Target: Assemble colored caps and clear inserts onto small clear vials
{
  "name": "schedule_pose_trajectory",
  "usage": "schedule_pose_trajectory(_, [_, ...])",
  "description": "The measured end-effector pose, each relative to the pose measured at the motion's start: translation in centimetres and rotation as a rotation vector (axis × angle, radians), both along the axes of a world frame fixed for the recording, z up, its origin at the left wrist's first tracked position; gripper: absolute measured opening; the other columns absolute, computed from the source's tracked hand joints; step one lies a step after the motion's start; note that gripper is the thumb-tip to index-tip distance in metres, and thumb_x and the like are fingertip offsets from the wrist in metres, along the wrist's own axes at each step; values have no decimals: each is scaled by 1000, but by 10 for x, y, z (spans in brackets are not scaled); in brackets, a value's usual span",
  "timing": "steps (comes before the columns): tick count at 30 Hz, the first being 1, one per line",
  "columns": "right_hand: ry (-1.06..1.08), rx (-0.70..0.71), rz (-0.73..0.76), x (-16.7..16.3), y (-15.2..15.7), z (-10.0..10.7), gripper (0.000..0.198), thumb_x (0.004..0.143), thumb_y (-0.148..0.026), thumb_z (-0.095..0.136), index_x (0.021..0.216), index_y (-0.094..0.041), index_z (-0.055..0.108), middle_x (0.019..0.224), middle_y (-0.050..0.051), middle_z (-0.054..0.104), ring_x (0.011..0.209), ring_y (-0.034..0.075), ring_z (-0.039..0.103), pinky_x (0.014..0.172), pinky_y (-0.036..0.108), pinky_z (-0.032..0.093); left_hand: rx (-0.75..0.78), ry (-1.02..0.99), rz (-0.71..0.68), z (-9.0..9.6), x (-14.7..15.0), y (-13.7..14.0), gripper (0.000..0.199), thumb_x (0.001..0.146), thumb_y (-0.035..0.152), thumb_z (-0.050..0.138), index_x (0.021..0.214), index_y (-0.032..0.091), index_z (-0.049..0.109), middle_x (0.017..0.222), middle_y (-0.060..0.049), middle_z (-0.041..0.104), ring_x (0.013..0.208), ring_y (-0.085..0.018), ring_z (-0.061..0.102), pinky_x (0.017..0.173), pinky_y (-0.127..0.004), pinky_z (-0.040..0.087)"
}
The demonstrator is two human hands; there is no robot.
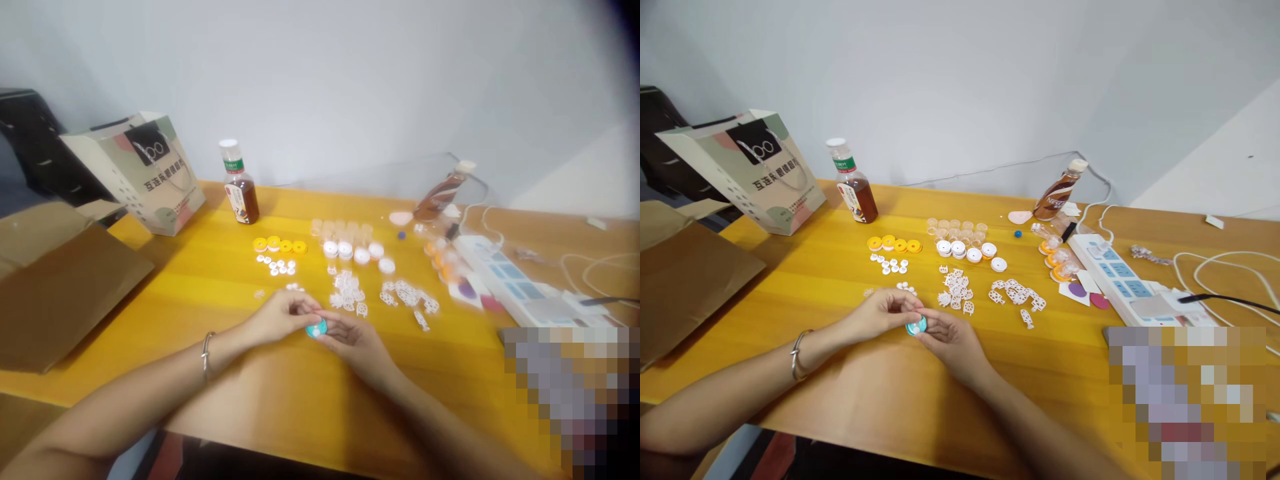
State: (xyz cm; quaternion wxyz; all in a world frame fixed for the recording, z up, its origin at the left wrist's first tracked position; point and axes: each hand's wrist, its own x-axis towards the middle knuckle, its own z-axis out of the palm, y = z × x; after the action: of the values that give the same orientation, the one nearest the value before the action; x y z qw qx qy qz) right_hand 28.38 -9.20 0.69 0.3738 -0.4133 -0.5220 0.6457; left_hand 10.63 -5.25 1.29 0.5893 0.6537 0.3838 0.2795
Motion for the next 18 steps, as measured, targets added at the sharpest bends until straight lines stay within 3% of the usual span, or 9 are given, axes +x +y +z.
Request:
schedule_pose_trajectory(8, [-40, 1, -47, 5, 3, 6, 34, 69, -30, 66, 102, -23, 61, 94, 2, 68, 90, 17, 62, 90, 38, 45, 164, 46, -39, 8, -7, 3, 23, 83, 26, 50, 102, 16, 57, 94, -7, 65, 85, -14, 60, 79, -28, 46])
schedule_pose_trajectory(13, [-38, 3, -51, 5, 4, 6, 35, 69, -32, 66, 102, -24, 61, 95, 2, 68, 90, 17, 61, 91, 38, 44, 408, 234, -36, 15, -9, 2, 21, 85, 24, 45, 100, 20, 60, 98, -4, 64, 85, -14, 59, 78, -28, 45])
schedule_pose_trajectory(18, [-18, -32, -75, 5, 5, 2, 35, 67, -31, 68, 100, -23, 61, 91, 2, 68, 87, 17, 62, 90, 37, 44, 493, 281, 41, 11, -12, 6, 21, 84, 27, 46, 99, 19, 59, 96, -4, 64, 83, -14, 59, 78, -27, 45])
